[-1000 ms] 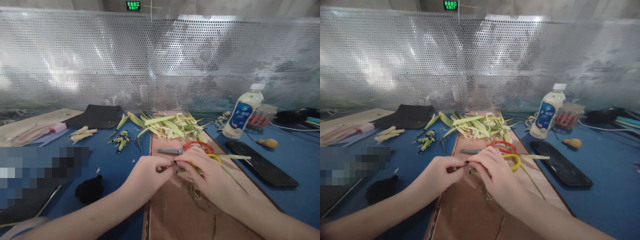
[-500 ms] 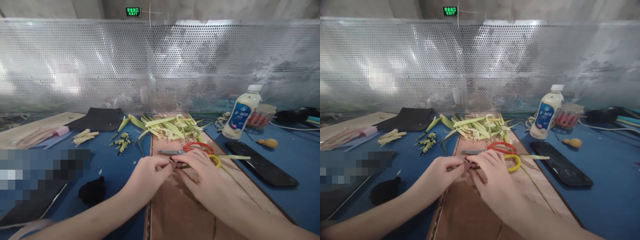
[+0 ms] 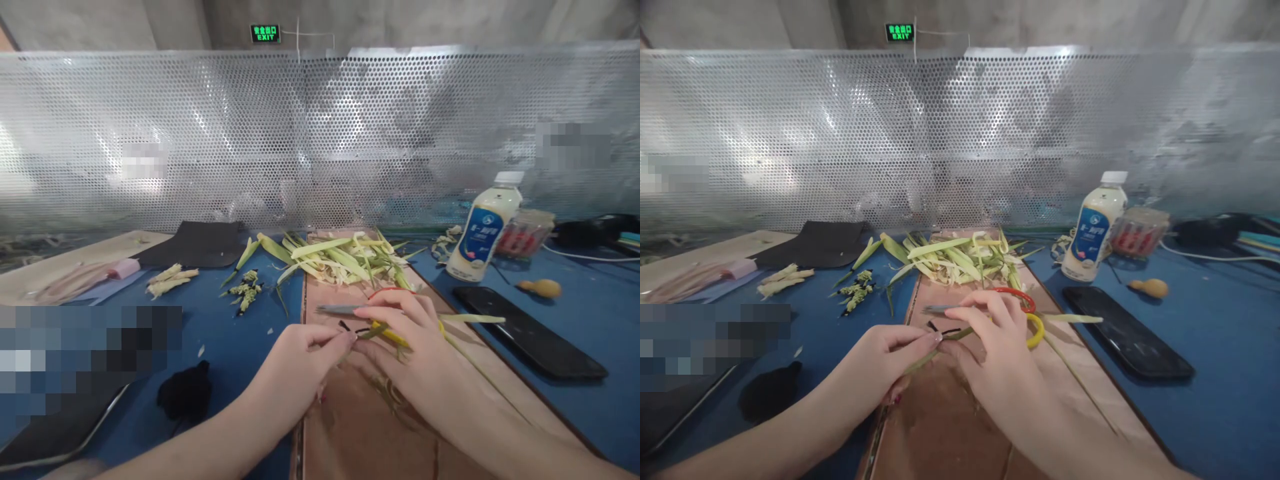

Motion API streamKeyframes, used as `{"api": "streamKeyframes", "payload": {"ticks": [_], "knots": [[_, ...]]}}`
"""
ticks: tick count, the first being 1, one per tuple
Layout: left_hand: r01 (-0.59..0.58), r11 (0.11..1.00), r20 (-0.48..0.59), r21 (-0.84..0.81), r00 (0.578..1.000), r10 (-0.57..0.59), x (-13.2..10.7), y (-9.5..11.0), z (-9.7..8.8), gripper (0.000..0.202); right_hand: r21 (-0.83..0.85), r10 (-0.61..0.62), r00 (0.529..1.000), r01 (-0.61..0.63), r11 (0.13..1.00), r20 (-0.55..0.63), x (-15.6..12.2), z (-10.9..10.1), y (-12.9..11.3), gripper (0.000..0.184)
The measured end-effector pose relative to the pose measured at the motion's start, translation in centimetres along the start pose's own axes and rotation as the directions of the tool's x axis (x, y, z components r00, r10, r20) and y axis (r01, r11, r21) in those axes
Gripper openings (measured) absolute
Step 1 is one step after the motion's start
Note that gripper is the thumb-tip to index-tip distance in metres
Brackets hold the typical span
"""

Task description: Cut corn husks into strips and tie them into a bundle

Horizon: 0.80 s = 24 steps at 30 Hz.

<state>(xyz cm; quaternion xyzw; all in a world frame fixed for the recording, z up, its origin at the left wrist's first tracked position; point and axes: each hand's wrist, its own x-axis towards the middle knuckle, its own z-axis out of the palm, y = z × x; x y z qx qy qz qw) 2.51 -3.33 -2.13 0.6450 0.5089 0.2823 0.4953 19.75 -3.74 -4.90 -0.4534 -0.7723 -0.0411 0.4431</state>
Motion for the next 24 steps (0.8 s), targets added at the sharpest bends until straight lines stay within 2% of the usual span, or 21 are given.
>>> {"api": "streamKeyframes", "payload": {"ticks": [4, 8, 12, 15, 19, 22, 24], "knots": [[0.056, 0.995, 0.02, -0.083, 0.998, -0.055, -0.3, -0.1, 0.3, 0.036, -0.025, 0.001, 1.0, -0.001, 1.0, 0.009, 0.1, -0.5, -0.3, 0.022], [0.038, 0.999, 0.05, -0.016, 0.998, -0.038, -0.7, -0.2, 0.4, 0.042, 0.025, -0.052, 0.996, 0.051, 0.998, 0.066, 0.2, -1.1, -0.6, 0.015], [0.043, 0.999, 0.086, 0.011, 0.995, -0.043, -0.9, -0.5, 0.5, 0.046, 0.101, -0.046, 0.989, 0.032, 0.994, 0.144, 0.3, -1.4, -0.4, 0.015], [0.062, 0.998, 0.106, -0.018, 0.993, -0.06, -0.9, -0.6, 0.7, 0.042, 0.139, -0.047, 0.981, 0.021, 0.99, 0.187, 0.5, -1.3, -0.2, 0.014], [0.095, 0.993, 0.14, -0.073, 0.987, -0.084, -0.8, -0.5, 0.7, 0.033, 0.14, -0.079, 0.981, 0.055, 0.989, 0.177, 0.5, -1.2, -0.3, 0.015], [0.062, 0.993, 0.175, -0.105, 0.984, -0.043, -0.6, -0.4, 0.8, 0.027, 0.128, -0.108, 0.979, 0.086, 0.988, 0.173, 0.5, -1.4, -0.3, 0.015], [0.054, 0.991, 0.202, -0.12, 0.979, -0.029, -0.5, -0.5, 0.9, 0.023, 0.122, -0.122, 0.968, 0.096, 0.988, 0.221, 0.7, -1.6, -0.3, 0.013]]}}
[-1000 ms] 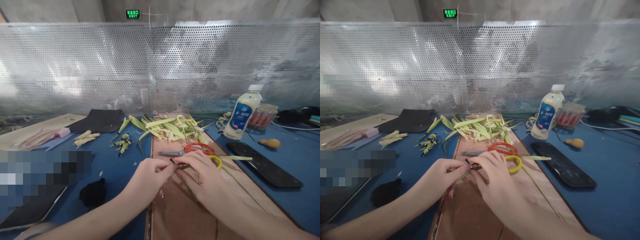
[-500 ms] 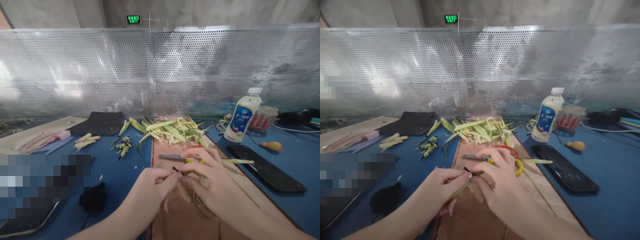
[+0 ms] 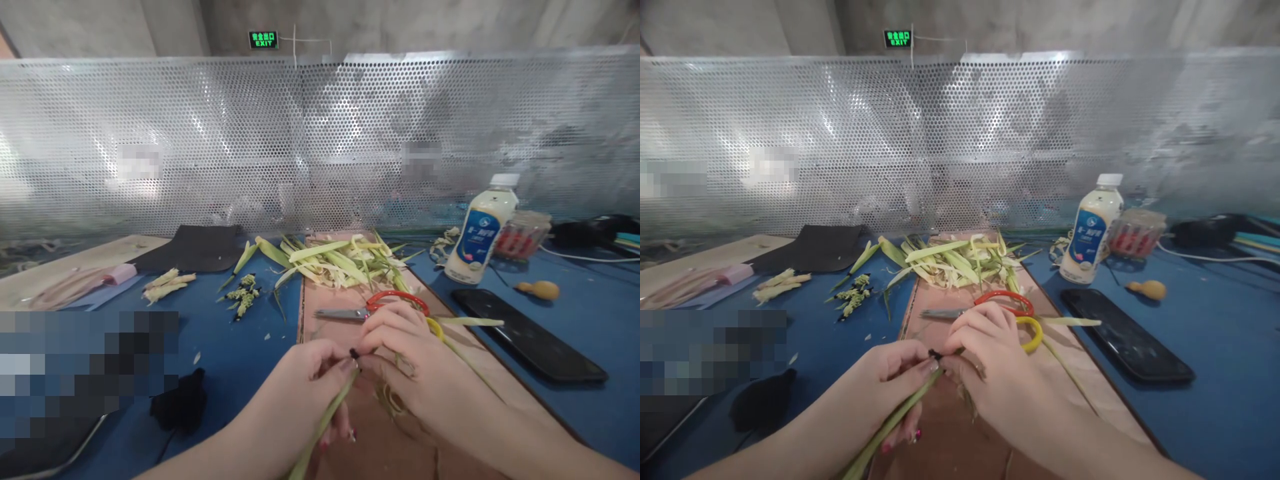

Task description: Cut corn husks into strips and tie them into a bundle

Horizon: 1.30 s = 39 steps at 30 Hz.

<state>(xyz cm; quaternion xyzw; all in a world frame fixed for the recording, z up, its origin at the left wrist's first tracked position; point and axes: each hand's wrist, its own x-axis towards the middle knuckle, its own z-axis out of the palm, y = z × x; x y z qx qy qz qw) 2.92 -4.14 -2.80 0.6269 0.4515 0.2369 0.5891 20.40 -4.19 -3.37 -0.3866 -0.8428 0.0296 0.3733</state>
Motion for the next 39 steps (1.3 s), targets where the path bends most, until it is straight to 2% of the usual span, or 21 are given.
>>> {"api": "streamKeyframes", "payload": {"ticks": [3, 8, 11, 13, 16, 19, 22, 27, 32, 39], "knots": [[0.019, 0.999, 0.003, -0.039, 1.0, -0.018, 0.1, -0.4, 0.3, 0.02, -0.008, -0.013, 0.997, 0.014, 1.0, 0.07, 0.1, -0.4, 0.0, 0.012], [-0.005, 0.991, -0.007, -0.134, 1.0, 0.004, 0.1, -1.4, 1.0, 0.014, -0.072, -0.073, 0.991, 0.081, 0.994, 0.112, 0.0, -0.5, -0.2, 0.016], [-0.031, 0.99, -0.024, -0.135, 0.999, 0.028, 0.3, -1.9, 1.1, 0.011, -0.099, -0.091, 0.989, 0.103, 0.99, 0.115, -0.3, -0.2, 0.1, 0.015], [-0.009, 0.993, -0.048, -0.122, 0.999, 0.003, 0.5, -2.2, 1.1, 0.009, -0.109, -0.104, 0.986, 0.119, 0.987, 0.133, -0.4, 0.1, 0.3, 0.013], [0.005, 0.999, -0.086, -0.041, 0.996, -0.008, 0.6, -2.3, 1.0, 0.007, -0.128, -0.126, 0.979, 0.146, 0.981, 0.158, -0.5, 0.3, 0.5, 0.014], [-0.119, 0.98, -0.181, 0.163, 0.972, 0.148, 0.1, -2.1, 0.7, 0.009, -0.148, -0.114, 0.981, 0.137, 0.979, 0.156, -0.5, 0.4, 0.4, 0.015], [-0.162, 0.935, -0.203, 0.316, 0.951, 0.233, -0.4, -1.6, 0.6, 0.006, -0.177, -0.088, 0.985, 0.114, 0.978, 0.146, -0.5, 0.3, 0.1, 0.012], [-0.174, 0.942, -0.142, 0.286, 0.965, 0.221, -0.5, -1.0, 0.6, 0.005, -0.166, -0.083, 0.985, 0.108, 0.98, 0.153, -0.5, 0.3, -0.2, 0.01], [-0.161, 0.906, -0.171, 0.391, 0.955, 0.243, -0.6, -0.8, 0.5, 0.015, -0.209, -0.104, 0.985, 0.131, 0.969, 0.138, -0.5, 0.4, -0.1, 0.011], [-0.139, 0.933, -0.124, 0.332, 0.974, 0.189, -0.6, -0.2, 0.4, 0.015, -0.197, -0.115, 0.99, 0.13, 0.972, 0.083, -0.5, 0.6, -0.1, 0.011]]}}
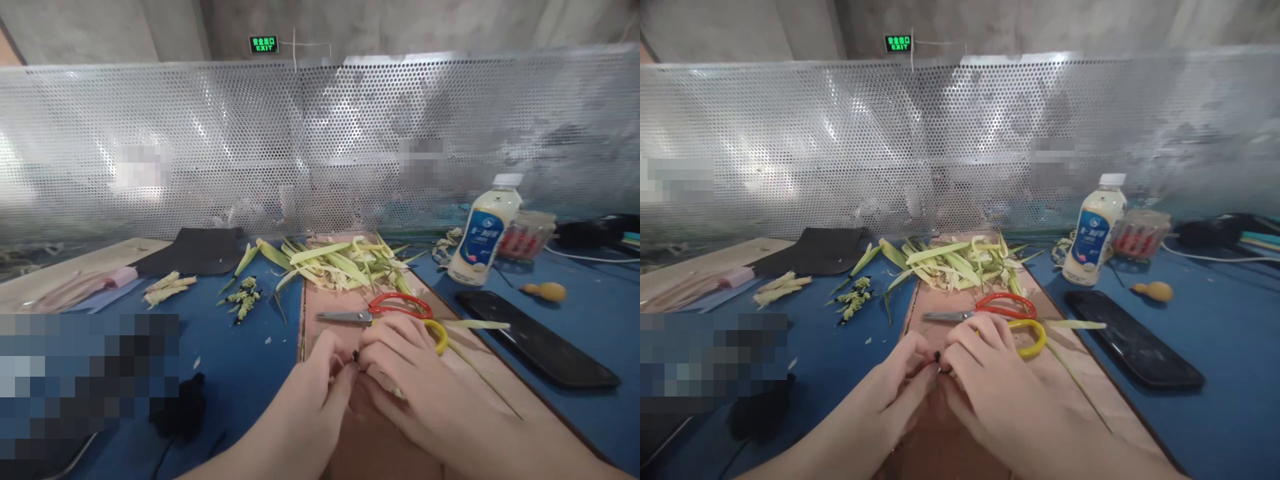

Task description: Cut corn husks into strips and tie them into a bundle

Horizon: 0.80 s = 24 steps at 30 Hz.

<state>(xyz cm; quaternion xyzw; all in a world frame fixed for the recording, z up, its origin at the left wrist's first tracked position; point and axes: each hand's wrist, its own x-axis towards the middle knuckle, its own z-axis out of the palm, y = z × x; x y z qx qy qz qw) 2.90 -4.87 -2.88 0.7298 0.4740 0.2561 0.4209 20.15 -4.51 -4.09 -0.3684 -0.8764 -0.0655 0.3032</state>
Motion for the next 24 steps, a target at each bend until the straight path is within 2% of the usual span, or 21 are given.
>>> {"api": "streamKeyframes", "payload": {"ticks": [6, 9, 13, 18, 24], "knots": [[0.017, 0.998, -0.011, -0.067, 1.0, -0.018, 0.2, -0.4, 0.2, 0.016, 0.016, -0.011, 1.0, 0.011, 1.0, -0.011, -0.1, -0.3, 0.0, 0.012], [0.066, 0.992, 0.021, -0.105, 0.998, -0.064, 0.3, -0.2, 0.2, 0.016, 0.001, -0.007, 0.999, 0.007, 1.0, -0.033, 0.0, -0.4, -0.1, 0.014], [0.118, 0.981, 0.061, -0.151, 0.992, -0.11, 0.3, 0.2, 0.2, 0.012, 0.108, 0.06, 0.998, -0.057, 0.993, -0.032, 0.0, 0.1, -0.1, 0.015], [0.096, 0.975, 0.046, -0.203, 0.995, -0.088, 0.5, -0.3, 0.6, 0.011, 0.168, 0.083, 0.995, -0.072, 0.983, -0.055, -0.1, 0.8, 0.2, 0.02], [0.072, 0.979, 0.024, -0.189, 0.997, -0.069, 0.5, -0.5, 0.7, 0.01, 0.192, 0.096, 0.991, -0.077, 0.978, -0.091, 0.0, 0.9, -0.1, 0.021]]}}
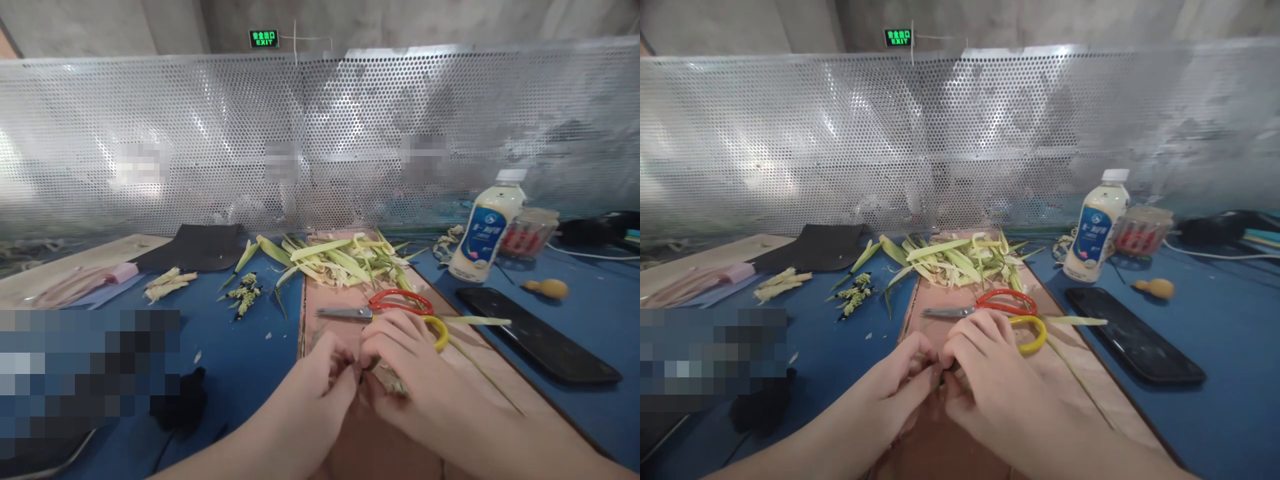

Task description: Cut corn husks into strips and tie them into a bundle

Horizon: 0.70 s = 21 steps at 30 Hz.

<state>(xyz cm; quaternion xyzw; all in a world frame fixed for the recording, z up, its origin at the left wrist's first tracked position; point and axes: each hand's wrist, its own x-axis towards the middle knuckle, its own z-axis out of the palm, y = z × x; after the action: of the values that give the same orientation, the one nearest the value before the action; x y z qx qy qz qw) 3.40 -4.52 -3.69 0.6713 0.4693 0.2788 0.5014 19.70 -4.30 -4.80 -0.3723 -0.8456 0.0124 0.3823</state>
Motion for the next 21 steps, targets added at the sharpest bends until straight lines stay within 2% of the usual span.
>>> {"api": "streamKeyframes", "payload": {"ticks": [9, 15, 21], "knots": [[0.082, 0.996, 0.055, 0.026, 0.995, -0.083, 0.0, 0.2, -0.3, 0.006, -0.034, 0.025, 0.999, -0.024, 0.999, 0.029, -0.1, 0.1, 0.1, 0.016], [0.26, 0.959, 0.073, -0.113, 0.965, -0.253, 0.3, 0.7, -0.2, 0.012, -0.056, -0.028, 0.999, 0.027, 0.998, -0.018, 0.3, -0.5, 0.2, 0.015], [0.282, 0.947, 0.059, -0.15, 0.959, -0.276, 0.4, 0.5, -0.1, 0.013, -0.008, 0.021, 1.0, -0.021, 1.0, 0.0, 0.5, -0.9, -0.3, 0.013]]}}
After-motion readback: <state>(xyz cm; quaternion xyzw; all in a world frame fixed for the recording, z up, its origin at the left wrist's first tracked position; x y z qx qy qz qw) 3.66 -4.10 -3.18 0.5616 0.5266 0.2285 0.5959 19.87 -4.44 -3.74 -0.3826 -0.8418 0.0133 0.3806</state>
